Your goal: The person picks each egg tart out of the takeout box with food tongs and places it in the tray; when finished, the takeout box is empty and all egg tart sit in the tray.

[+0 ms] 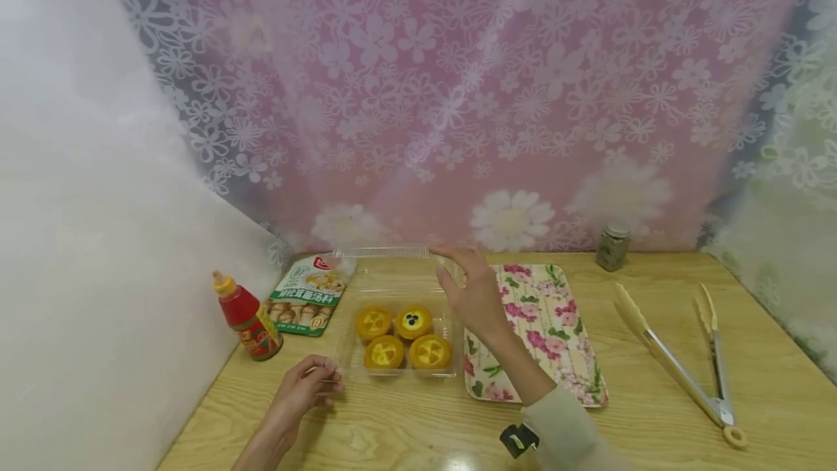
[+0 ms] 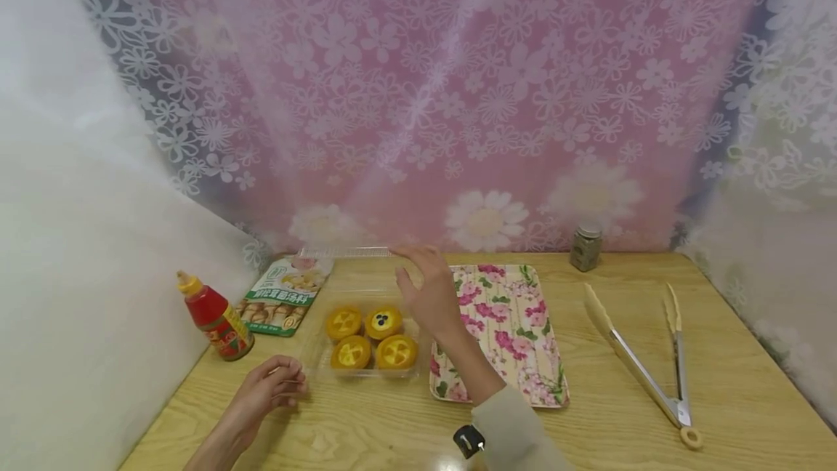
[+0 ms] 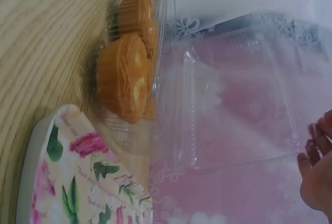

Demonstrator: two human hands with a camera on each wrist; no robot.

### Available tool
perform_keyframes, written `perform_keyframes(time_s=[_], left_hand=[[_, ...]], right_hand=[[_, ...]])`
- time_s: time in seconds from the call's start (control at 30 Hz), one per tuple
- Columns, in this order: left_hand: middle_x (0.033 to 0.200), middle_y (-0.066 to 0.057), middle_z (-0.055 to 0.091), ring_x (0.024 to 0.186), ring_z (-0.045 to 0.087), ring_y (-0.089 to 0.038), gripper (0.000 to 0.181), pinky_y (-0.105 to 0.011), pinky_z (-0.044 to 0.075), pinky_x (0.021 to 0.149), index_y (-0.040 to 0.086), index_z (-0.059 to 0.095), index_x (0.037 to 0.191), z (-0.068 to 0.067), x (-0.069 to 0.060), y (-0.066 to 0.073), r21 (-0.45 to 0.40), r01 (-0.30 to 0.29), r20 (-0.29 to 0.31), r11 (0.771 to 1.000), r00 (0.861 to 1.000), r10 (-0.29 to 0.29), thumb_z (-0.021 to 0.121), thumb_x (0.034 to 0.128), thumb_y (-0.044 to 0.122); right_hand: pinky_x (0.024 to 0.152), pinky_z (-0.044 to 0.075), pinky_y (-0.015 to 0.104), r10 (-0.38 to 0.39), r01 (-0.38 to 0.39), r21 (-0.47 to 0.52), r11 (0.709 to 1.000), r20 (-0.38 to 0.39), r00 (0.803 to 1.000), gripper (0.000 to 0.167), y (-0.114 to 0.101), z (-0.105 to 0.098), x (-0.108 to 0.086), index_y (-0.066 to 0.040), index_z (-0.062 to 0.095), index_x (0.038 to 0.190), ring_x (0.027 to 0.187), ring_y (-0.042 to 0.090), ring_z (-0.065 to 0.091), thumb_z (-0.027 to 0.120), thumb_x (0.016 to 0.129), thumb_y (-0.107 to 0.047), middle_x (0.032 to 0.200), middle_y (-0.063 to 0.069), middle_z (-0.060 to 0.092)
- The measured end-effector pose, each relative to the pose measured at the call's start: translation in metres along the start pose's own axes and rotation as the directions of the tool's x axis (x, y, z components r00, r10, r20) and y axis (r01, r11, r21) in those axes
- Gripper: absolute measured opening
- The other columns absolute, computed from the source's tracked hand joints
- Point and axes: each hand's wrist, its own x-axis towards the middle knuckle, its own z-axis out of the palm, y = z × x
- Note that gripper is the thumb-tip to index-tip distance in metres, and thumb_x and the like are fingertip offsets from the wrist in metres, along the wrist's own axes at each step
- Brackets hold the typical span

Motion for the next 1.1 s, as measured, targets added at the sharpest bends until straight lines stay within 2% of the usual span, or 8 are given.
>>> perform_keyframes(time_s=[0.17,0.37,0.53,0.67,0.73,0.83,1.0,1.1], left_hand=[[0.101,-0.010,0.070,0.091,0.072,-0.023,0.022,-0.037,0.057,0.075,0.001,0.064,0.113,0.000,-0.001,0.000,0.005,-0.004,0.008,1.000,1.000,0.004,0.057,0.1088,0.022],[0.103,-0.011,0.070,0.091,0.072,-0.023,0.025,-0.036,0.058,0.075,-0.001,0.063,0.115,0.000,-0.002,-0.001,0.006,-0.010,0.028,1.000,1.000,0.009,0.057,0.1087,0.023],[0.102,-0.011,0.070,0.090,0.072,-0.022,0.025,-0.036,0.058,0.075,-0.001,0.063,0.116,0.000,-0.002,0.000,0.010,-0.016,0.028,1.000,0.999,0.015,0.057,0.1087,0.023],[0.102,-0.011,0.070,0.090,0.072,-0.022,0.025,-0.036,0.058,0.075,0.000,0.063,0.115,-0.001,-0.001,0.000,0.009,-0.019,0.027,1.000,0.999,0.019,0.057,0.1088,0.024],[0.102,-0.010,0.069,0.090,0.072,-0.022,0.025,-0.036,0.058,0.075,-0.001,0.063,0.115,-0.001,-0.001,0.000,0.008,-0.020,0.028,1.000,0.999,0.020,0.057,0.1087,0.023],[0.103,-0.010,0.069,0.090,0.072,-0.022,0.027,-0.036,0.058,0.075,-0.001,0.062,0.116,-0.001,-0.001,0.000,0.010,-0.021,0.032,1.000,0.999,0.020,0.057,0.1092,0.024],[0.104,-0.010,0.068,0.090,0.072,-0.022,0.029,-0.037,0.058,0.075,-0.001,0.062,0.116,-0.001,0.000,-0.001,0.014,-0.026,0.038,1.000,0.999,0.026,0.056,0.1099,0.027],[0.103,-0.010,0.069,0.090,0.072,-0.023,0.028,-0.038,0.058,0.074,-0.001,0.062,0.115,-0.001,0.001,-0.002,0.014,-0.025,0.027,1.000,0.999,0.025,0.055,0.1102,0.025]], right_hand=[[0.113,0.043,0.057,0.095,-0.096,0.187,0.978,0.014,0.995,0.038,0.016,-0.003,0.006,-0.018,0.060,0.146,0.134,0.029,0.054,0.059,0.108,-0.016,0.145,0.004,0.059],[0.120,0.033,0.058,0.151,-0.151,0.386,0.910,0.031,0.988,0.040,0.035,-0.003,0.012,-0.008,0.052,0.151,0.144,0.029,0.045,0.045,0.113,-0.020,0.153,0.013,0.052],[0.125,0.024,0.058,0.190,-0.228,0.448,0.865,0.130,0.973,0.047,0.045,-0.006,0.013,-0.012,0.040,0.158,0.150,0.030,0.038,0.038,0.115,-0.029,0.161,0.013,0.043],[0.126,0.022,0.058,0.242,-0.316,0.437,0.842,0.218,0.945,0.049,0.059,-0.007,0.010,-0.011,0.037,0.160,0.151,0.033,0.035,0.034,0.116,-0.033,0.164,0.015,0.038],[0.126,0.021,0.058,0.277,-0.363,0.412,0.836,0.255,0.926,0.051,0.066,-0.007,0.008,-0.009,0.036,0.161,0.152,0.035,0.034,0.032,0.116,-0.033,0.164,0.016,0.037],[0.126,0.020,0.058,0.336,-0.449,0.363,0.817,0.333,0.881,0.057,0.075,-0.007,0.004,-0.006,0.031,0.163,0.153,0.038,0.030,0.030,0.116,-0.037,0.167,0.017,0.032],[0.125,0.012,0.065,0.461,-0.603,0.257,0.755,0.446,0.767,0.070,0.082,-0.007,-0.003,-0.004,0.018,0.166,0.154,0.045,0.023,0.027,0.114,-0.050,0.169,0.022,0.022],[0.123,0.010,0.070,0.541,-0.678,0.193,0.709,0.467,0.699,0.079,0.083,-0.007,-0.005,-0.004,0.015,0.167,0.152,0.048,0.027,0.029,0.111,-0.059,0.167,0.026,0.023]])
